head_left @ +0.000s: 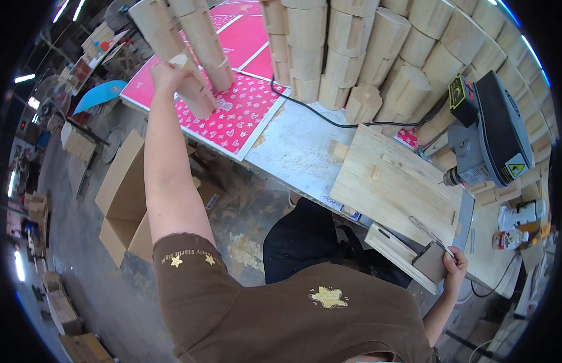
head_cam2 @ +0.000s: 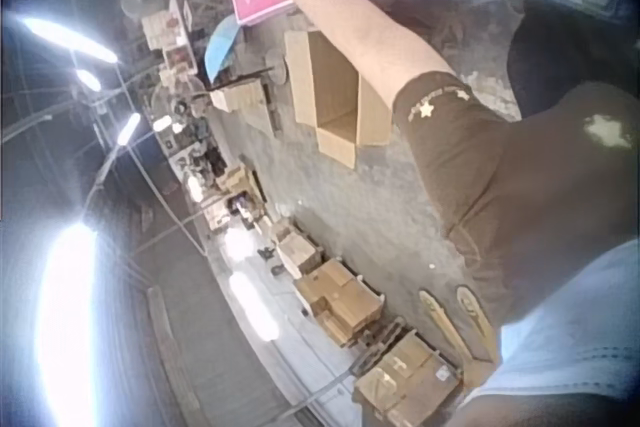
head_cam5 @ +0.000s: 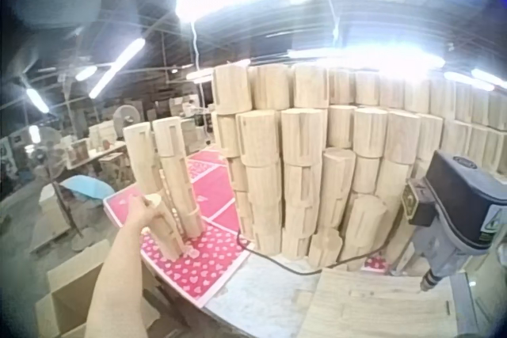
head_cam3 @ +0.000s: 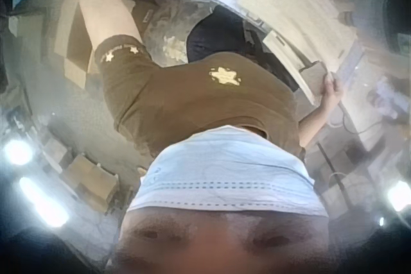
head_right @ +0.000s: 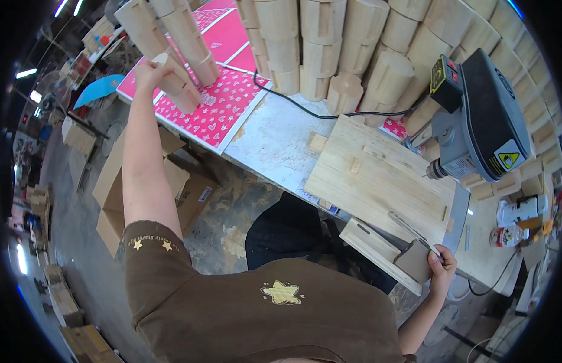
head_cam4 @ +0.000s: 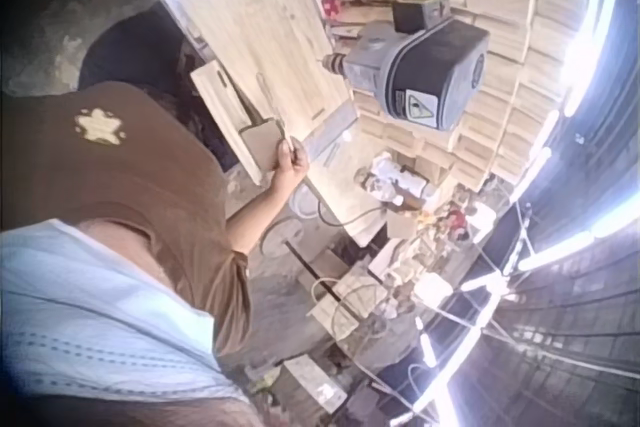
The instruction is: Using a drill press to make precise holes or alignments into cylindrical wood blocks held inside a positioning jig.
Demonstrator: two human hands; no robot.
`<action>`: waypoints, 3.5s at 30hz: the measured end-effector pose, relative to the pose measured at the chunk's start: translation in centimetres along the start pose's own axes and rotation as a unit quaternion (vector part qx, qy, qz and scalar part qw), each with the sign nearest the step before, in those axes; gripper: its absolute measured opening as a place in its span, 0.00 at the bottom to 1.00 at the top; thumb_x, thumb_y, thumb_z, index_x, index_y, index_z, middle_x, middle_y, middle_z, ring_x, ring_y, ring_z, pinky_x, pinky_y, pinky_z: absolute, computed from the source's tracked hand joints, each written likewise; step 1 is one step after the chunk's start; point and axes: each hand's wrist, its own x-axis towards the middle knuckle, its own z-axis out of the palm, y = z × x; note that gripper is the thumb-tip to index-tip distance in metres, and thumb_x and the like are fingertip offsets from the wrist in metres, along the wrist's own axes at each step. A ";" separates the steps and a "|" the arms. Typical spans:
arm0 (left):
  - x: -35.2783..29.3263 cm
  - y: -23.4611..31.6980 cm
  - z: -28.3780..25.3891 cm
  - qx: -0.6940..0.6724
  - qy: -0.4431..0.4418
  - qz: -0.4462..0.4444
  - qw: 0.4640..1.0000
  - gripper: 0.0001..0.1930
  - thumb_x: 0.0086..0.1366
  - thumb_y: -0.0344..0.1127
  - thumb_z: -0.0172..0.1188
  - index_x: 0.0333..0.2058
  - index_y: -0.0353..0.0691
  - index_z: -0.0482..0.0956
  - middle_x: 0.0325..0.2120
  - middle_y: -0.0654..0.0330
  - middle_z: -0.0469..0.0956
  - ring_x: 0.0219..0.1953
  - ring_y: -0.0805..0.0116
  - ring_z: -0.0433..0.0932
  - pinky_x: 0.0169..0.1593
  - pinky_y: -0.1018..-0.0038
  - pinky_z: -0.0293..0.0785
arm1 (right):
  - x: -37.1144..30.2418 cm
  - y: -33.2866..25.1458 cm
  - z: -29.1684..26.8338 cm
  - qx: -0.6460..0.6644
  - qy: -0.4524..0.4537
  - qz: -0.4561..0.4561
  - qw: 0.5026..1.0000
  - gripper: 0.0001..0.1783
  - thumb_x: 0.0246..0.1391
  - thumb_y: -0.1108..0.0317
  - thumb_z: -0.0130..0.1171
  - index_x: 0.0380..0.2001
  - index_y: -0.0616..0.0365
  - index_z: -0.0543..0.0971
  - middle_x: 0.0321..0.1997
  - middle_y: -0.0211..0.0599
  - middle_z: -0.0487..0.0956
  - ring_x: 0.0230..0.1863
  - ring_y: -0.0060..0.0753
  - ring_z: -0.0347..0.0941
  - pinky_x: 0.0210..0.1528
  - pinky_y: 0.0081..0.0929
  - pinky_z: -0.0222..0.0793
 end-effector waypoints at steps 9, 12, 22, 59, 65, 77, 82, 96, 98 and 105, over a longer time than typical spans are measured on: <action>-0.6 1.8 1.7 0.134 0.176 0.011 0.975 0.31 0.38 0.47 0.73 0.39 0.33 0.77 0.40 0.43 0.73 0.44 0.49 0.72 0.48 0.62 0.70 | -0.9 -3.2 0.7 -0.085 -0.005 -0.027 0.996 0.13 0.42 0.67 0.62 0.32 0.62 0.77 0.27 0.23 0.73 0.29 0.15 0.65 0.32 0.13 0.58; -5.2 7.7 4.0 0.069 0.252 0.065 0.963 0.33 0.39 0.47 0.72 0.43 0.33 0.74 0.40 0.44 0.72 0.45 0.50 0.71 0.49 0.60 0.67 | -0.4 -2.0 1.3 -0.046 -0.027 -0.053 0.997 0.12 0.42 0.67 0.63 0.31 0.62 0.77 0.27 0.22 0.73 0.28 0.14 0.65 0.32 0.13 0.58; -22.0 23.9 20.4 -0.323 -0.232 0.153 0.905 0.37 0.40 0.40 0.71 0.49 0.31 0.68 0.44 0.47 0.73 0.45 0.55 0.73 0.47 0.68 0.70 | -0.9 -1.3 1.2 0.031 0.018 0.018 0.999 0.13 0.43 0.70 0.65 0.34 0.62 0.78 0.26 0.21 0.74 0.28 0.11 0.65 0.31 0.11 0.59; -31.0 27.2 0.1 -0.070 -0.355 0.546 0.756 0.38 0.29 0.48 0.66 0.43 0.41 0.68 0.29 0.49 0.76 0.36 0.51 0.75 0.54 0.58 0.57 | 1.2 -2.8 2.2 -0.036 -0.007 -0.224 0.974 0.13 0.40 0.78 0.61 0.34 0.64 0.77 0.35 0.33 0.73 0.41 0.27 0.68 0.44 0.22 0.62; -33.5 28.2 2.0 -0.088 -0.383 0.575 0.718 0.37 0.30 0.46 0.66 0.43 0.41 0.68 0.23 0.53 0.76 0.33 0.51 0.74 0.52 0.59 0.57 | 3.4 -0.4 1.9 0.000 -0.080 -0.207 0.975 0.12 0.41 0.77 0.61 0.34 0.62 0.78 0.37 0.33 0.75 0.42 0.28 0.69 0.47 0.24 0.62; -34.4 30.3 4.5 -0.090 -0.486 0.525 0.692 0.41 0.28 0.48 0.67 0.47 0.40 0.70 0.35 0.50 0.76 0.39 0.48 0.73 0.53 0.63 0.60 | 4.5 0.2 1.5 0.009 -0.122 -0.164 0.979 0.13 0.43 0.74 0.64 0.36 0.62 0.77 0.37 0.30 0.74 0.42 0.25 0.69 0.47 0.20 0.62; -37.3 28.8 7.9 -0.396 -0.242 0.458 0.758 0.38 0.42 0.50 0.66 0.50 0.37 0.65 0.42 0.53 0.72 0.45 0.55 0.71 0.55 0.64 0.59 | 5.2 0.6 1.5 -0.017 -0.076 -0.167 0.983 0.12 0.44 0.74 0.63 0.36 0.62 0.77 0.36 0.28 0.74 0.41 0.23 0.68 0.46 0.19 0.62; -48.6 24.6 9.6 -0.463 -0.166 0.198 0.848 0.48 0.43 0.37 0.69 0.59 0.29 0.50 0.54 0.45 0.58 0.54 0.51 0.58 0.57 0.60 0.48 | 4.8 3.1 3.9 -0.012 0.098 -0.254 0.962 0.21 0.39 0.77 0.66 0.39 0.59 0.71 0.39 0.31 0.68 0.42 0.26 0.65 0.46 0.20 0.61; -48.5 24.9 9.9 -0.463 -0.152 0.205 0.849 0.49 0.42 0.38 0.70 0.59 0.29 0.50 0.54 0.45 0.58 0.55 0.51 0.57 0.57 0.60 0.46 | 5.1 3.1 3.8 -0.043 0.116 -0.268 0.955 0.20 0.38 0.76 0.67 0.37 0.60 0.72 0.37 0.31 0.68 0.40 0.27 0.65 0.43 0.20 0.61; -48.2 26.5 10.2 -0.401 -0.101 0.264 0.871 0.47 0.37 0.40 0.72 0.57 0.33 0.58 0.47 0.50 0.67 0.50 0.58 0.65 0.55 0.60 0.49 | 6.3 3.0 3.6 -0.057 0.105 -0.265 0.957 0.20 0.35 0.75 0.68 0.34 0.59 0.72 0.34 0.31 0.69 0.39 0.29 0.65 0.42 0.21 0.61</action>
